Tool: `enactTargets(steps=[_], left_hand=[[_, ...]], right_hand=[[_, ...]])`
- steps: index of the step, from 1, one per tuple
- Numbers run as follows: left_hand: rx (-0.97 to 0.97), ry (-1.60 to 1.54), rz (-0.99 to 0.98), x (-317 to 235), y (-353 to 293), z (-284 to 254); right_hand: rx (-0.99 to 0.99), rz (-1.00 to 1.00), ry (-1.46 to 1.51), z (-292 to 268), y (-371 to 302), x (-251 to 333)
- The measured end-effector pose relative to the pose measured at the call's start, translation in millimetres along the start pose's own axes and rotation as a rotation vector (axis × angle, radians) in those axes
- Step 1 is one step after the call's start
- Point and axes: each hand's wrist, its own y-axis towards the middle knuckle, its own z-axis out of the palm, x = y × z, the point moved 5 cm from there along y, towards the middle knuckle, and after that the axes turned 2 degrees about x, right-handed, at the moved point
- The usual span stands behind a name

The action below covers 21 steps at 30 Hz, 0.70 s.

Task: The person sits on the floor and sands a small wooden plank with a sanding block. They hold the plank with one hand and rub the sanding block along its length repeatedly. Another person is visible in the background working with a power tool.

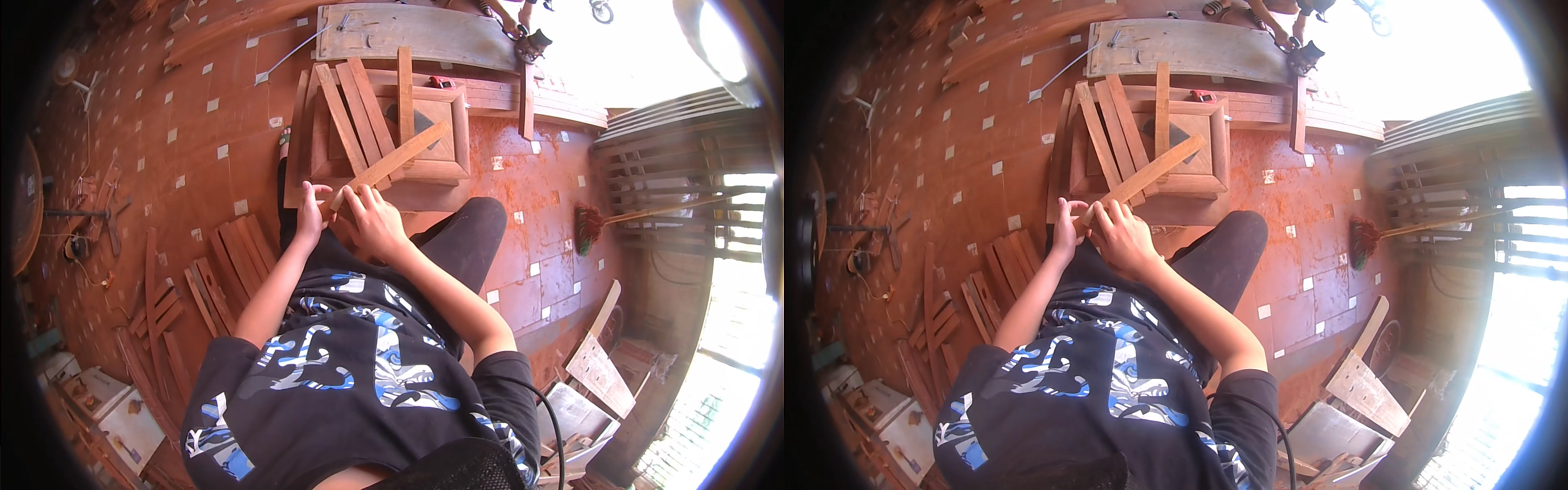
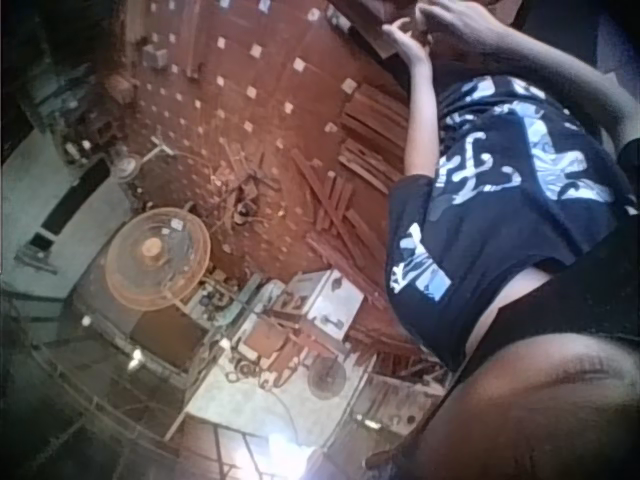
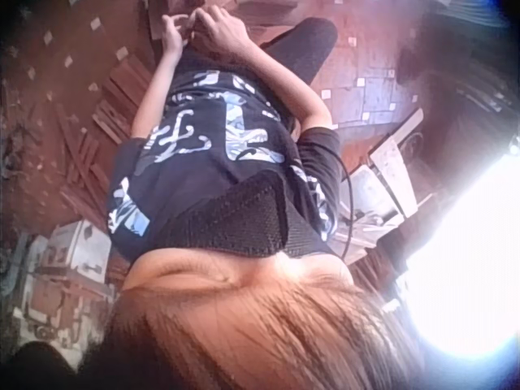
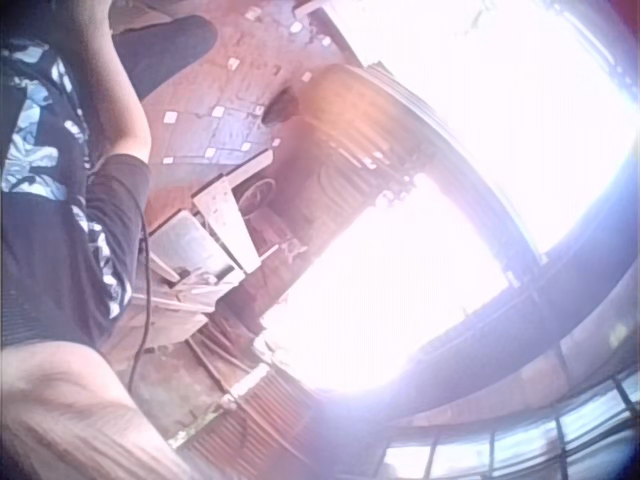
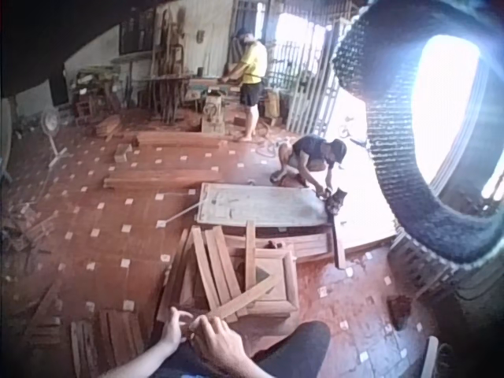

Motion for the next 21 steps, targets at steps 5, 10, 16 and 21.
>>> enactTargets(steps=[5,10,16,21], left_hand=[[0.025,0.054,0.041,-0.9,4.1,-2.4],[0.027,0.046,0.065,-3.2,4.6,2.0],[0.011,0.057,0.059,-2.1,7.2,2.6],[0.007,0.046,0.026,4.3,6.1,-1.9]], right_hand=[[-0.051,0.13,-0.168,-12.5,31.5,-62.2],[-0.253,0.422,-0.239,-58.9,67.8,-162.9],[-0.273,0.354,-0.214,-36.0,55.9,-129.0],[-0.05,0.176,0.005,4.2,8.5,-33.2]])
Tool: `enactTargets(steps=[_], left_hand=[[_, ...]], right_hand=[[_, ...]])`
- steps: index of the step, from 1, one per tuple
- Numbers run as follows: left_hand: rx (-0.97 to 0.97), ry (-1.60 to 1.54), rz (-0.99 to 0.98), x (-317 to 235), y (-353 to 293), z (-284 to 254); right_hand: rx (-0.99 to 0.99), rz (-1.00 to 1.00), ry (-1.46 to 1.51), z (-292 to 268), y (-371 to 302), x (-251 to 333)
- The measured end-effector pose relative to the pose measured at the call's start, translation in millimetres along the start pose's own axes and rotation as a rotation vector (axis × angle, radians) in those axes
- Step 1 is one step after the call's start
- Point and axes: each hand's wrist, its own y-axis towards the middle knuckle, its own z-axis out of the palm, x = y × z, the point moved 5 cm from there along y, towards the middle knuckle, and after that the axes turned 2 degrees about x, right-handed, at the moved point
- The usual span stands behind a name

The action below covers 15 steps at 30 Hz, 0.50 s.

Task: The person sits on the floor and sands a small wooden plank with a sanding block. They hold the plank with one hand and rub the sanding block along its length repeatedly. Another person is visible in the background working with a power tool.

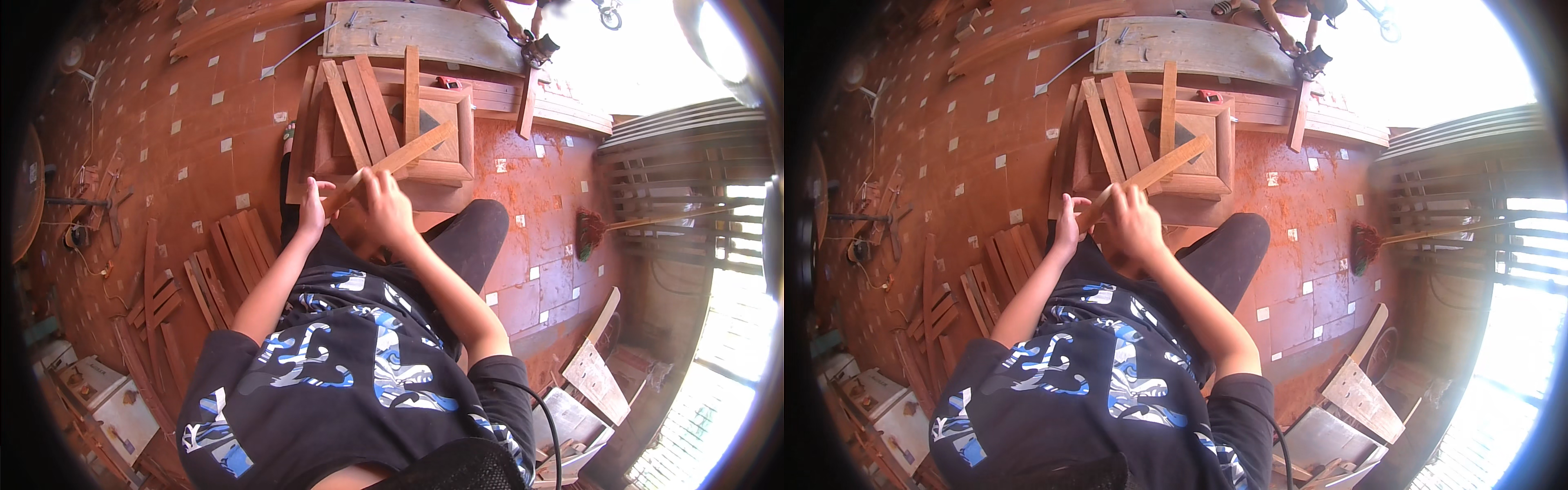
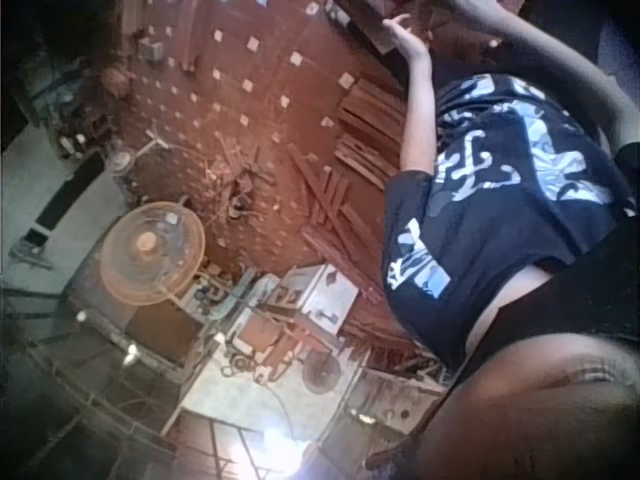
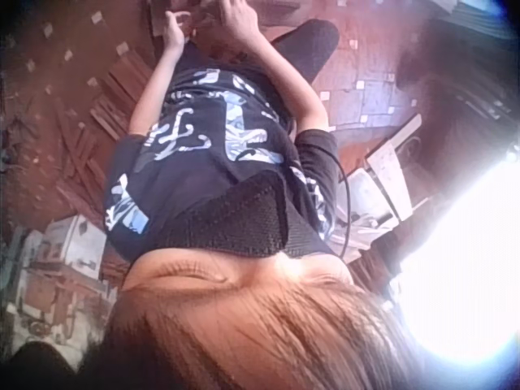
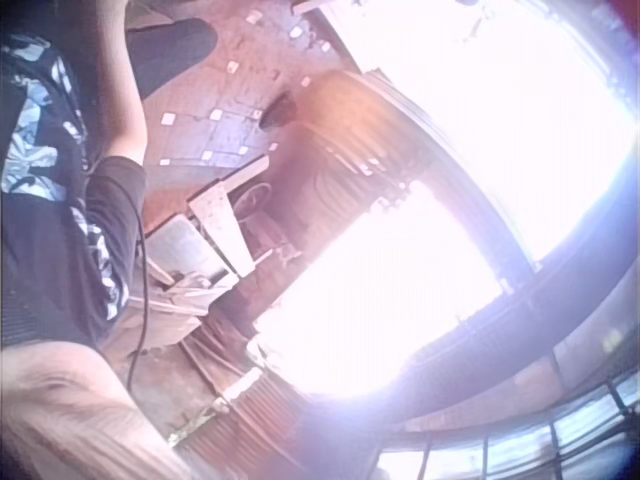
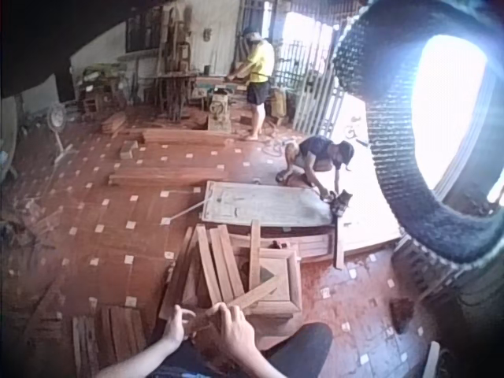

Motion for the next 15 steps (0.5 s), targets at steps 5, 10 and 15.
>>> enactTargets(steps=[5,10,15], left_hand=[[0.017,0.02,0.038,-5.0,-3.5,-3.9],[0.014,-0.015,0.048,-6.1,-1.2,1.8],[0.006,0.026,0.063,-15.4,-4.9,5.9]], right_hand=[[0.016,0.066,0.029,-23.2,22.9,-5.2],[-0.181,0.263,-0.115,-49.0,83.4,-114.5],[-0.297,0.295,-0.22,-69.1,90.7,-142.7]])
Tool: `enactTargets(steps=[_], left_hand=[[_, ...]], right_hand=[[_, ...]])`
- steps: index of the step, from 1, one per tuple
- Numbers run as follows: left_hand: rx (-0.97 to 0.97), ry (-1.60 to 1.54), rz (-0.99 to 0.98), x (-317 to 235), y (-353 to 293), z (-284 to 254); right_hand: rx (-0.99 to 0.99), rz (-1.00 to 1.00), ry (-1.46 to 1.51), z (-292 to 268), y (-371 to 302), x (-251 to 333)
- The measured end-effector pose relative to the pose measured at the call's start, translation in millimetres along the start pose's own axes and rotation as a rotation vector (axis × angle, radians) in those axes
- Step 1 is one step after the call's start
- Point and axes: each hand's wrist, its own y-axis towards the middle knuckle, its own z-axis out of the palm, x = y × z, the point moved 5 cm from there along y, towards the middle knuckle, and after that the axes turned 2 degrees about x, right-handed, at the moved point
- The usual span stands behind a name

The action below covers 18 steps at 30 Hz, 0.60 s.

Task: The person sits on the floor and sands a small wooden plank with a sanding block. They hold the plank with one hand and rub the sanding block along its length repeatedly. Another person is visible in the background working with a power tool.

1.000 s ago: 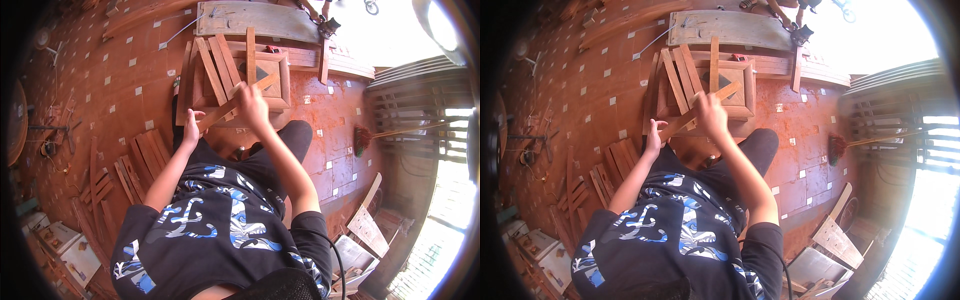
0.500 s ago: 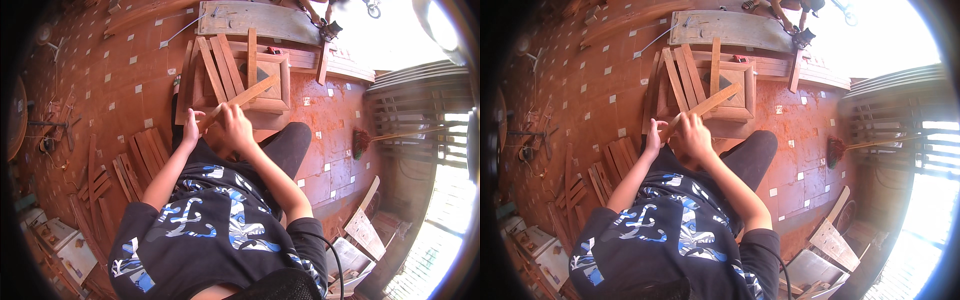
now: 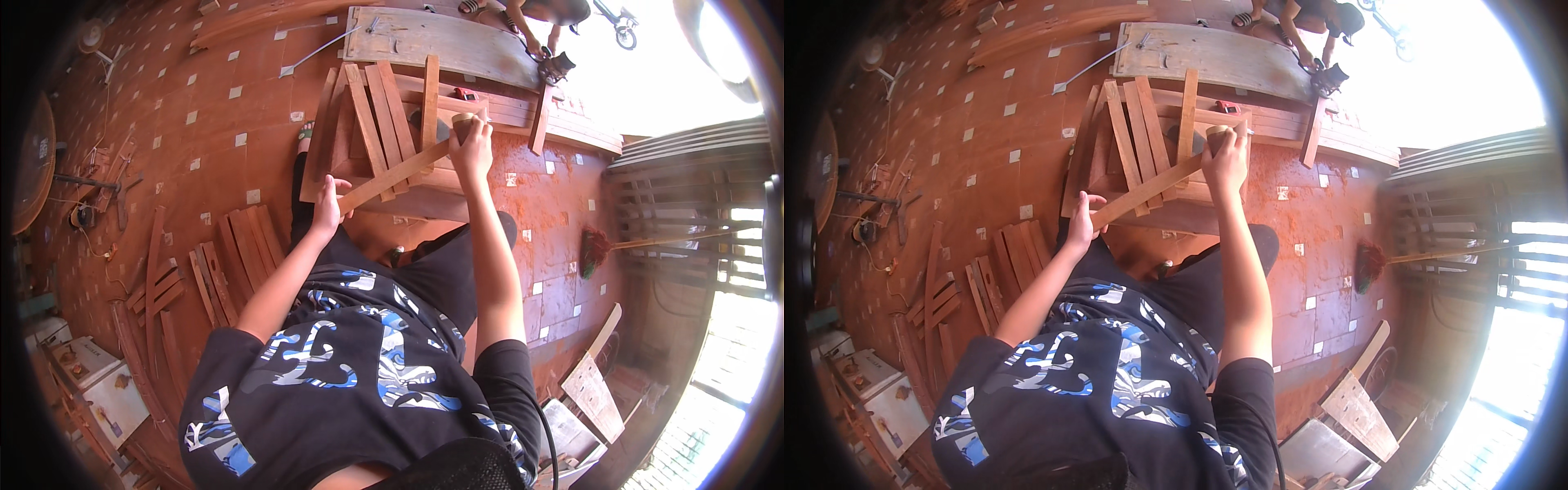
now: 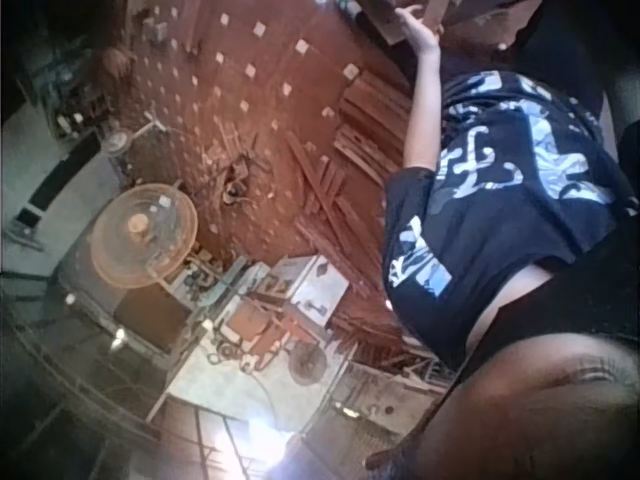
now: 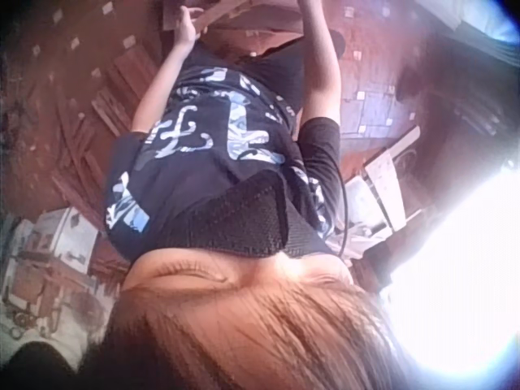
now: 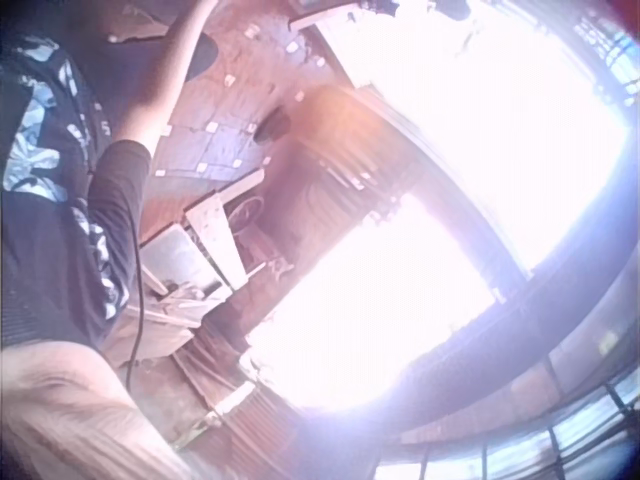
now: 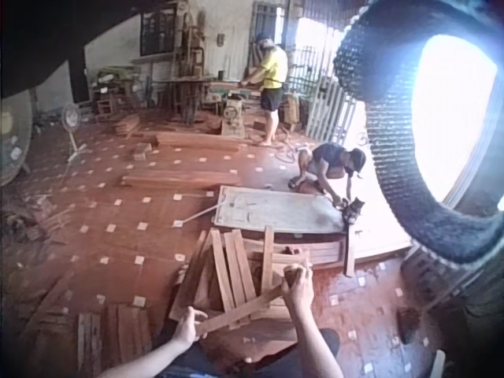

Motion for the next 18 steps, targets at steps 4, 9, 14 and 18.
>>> enactTargets(steps=[4,9,14,18], left_hand=[[-0.012,-0.017,-0.003,7.1,0.7,-1.3],[-0.023,-0.011,-0.007,12.3,2.5,-4.2],[-0.026,-0.008,0.004,3.7,-3.3,-4.4],[-0.013,-0.01,0.02,7.0,6.1,-0.5]], right_hand=[[0.034,-0.146,0.04,0.9,-50.1,41.6],[0.238,-0.461,0.135,-3.3,-127.3,98.8],[0.18,-0.291,0.076,-6.6,-72.4,62.8],[-0.005,-0.107,-0.003,-7.6,3.7,-4.3]])
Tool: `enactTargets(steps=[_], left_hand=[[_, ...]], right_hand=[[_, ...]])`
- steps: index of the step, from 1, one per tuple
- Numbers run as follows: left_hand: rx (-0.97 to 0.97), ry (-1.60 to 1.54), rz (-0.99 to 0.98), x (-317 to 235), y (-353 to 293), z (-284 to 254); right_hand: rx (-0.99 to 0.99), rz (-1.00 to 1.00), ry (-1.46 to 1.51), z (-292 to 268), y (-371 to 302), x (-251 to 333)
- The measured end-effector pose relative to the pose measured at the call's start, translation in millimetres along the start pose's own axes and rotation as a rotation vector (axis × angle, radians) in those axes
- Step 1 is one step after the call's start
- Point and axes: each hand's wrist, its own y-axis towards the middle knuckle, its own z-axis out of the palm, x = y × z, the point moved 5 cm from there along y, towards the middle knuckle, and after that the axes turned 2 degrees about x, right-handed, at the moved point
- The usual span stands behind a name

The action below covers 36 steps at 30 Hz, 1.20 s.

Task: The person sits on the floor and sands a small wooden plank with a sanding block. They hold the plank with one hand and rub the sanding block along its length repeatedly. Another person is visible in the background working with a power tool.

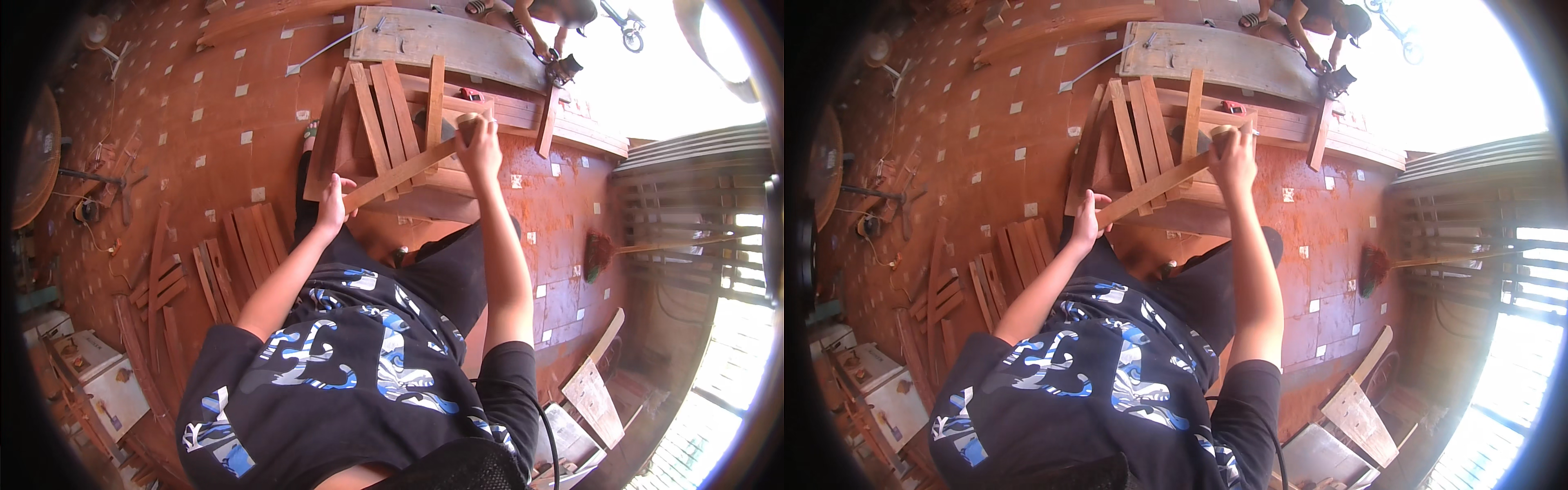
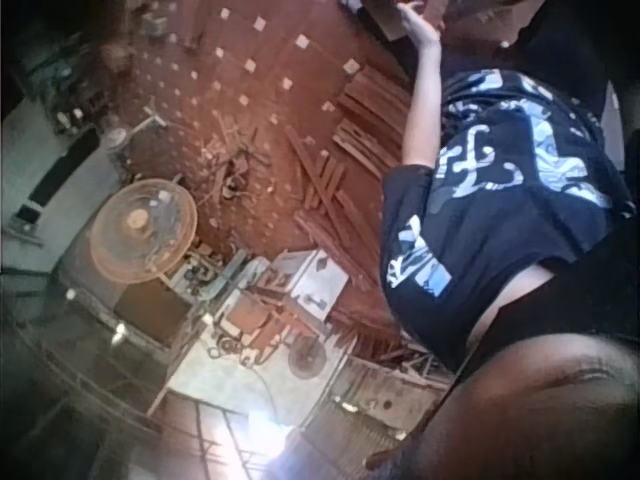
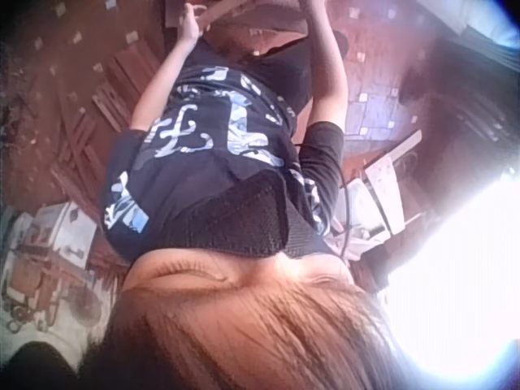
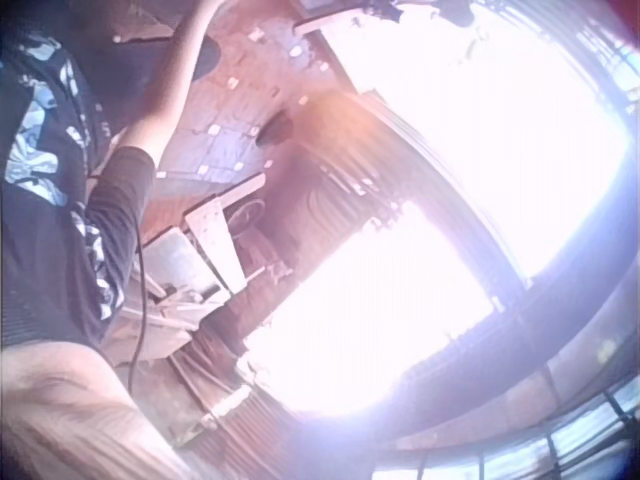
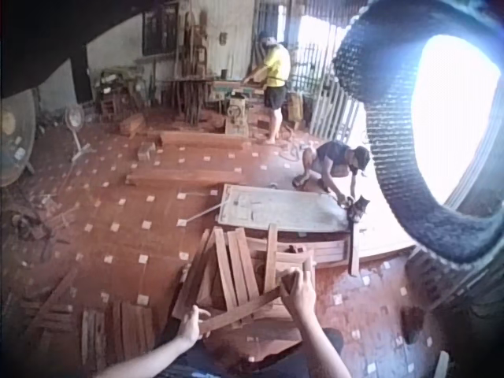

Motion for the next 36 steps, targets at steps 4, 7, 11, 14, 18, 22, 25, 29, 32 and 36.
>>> enactTargets(steps=[4,7,11,14,18,22,25,29,32,36], left_hand=[[0.013,0.028,0.017,-6.2,-1.5,4.4],[-0.005,0.01,-0.022,-6.6,-4.0,5.8],[0.018,-0.057,-0.062,12.3,-3.4,-1.0],[0.01,-0.146,-0.102,5.3,-7.7,1.7],[0.04,-0.124,-0.086,12.1,-3.9,-6.9],[0.051,-0.053,-0.08,0.1,-9.3,-3.5],[0.039,-0.035,-0.076,0.5,-9.2,-3.7],[0.045,0.021,-0.054,-3.5,-3.4,-2.2],[0.019,-0.037,-0.045,-0.7,-4.7,1.8],[0.025,-0.08,-0.045,1.5,-5.7,-1.1]], right_hand=[[0.014,0.089,-0.031,7.1,13.1,-25.3],[-0.032,-0.069,-0.042,10.2,-17.5,7.8],[0.22,-0.169,0.145,20.6,-87.8,100.5],[0.26,-0.361,0.318,11.4,-137.8,168.5],[0.368,-0.302,0.304,7.7,-133.3,167.4],[0.152,-0.128,0.057,20.9,-74.5,88.5],[0.131,0.163,-0.006,3.4,-21.3,23.6],[0.045,0.199,0.013,-3.1,-13.7,3.7],[0.064,0.096,-0.03,5.4,-32.4,36.6],[0.218,-0.093,0.172,16.4,-93.2,113.7]])
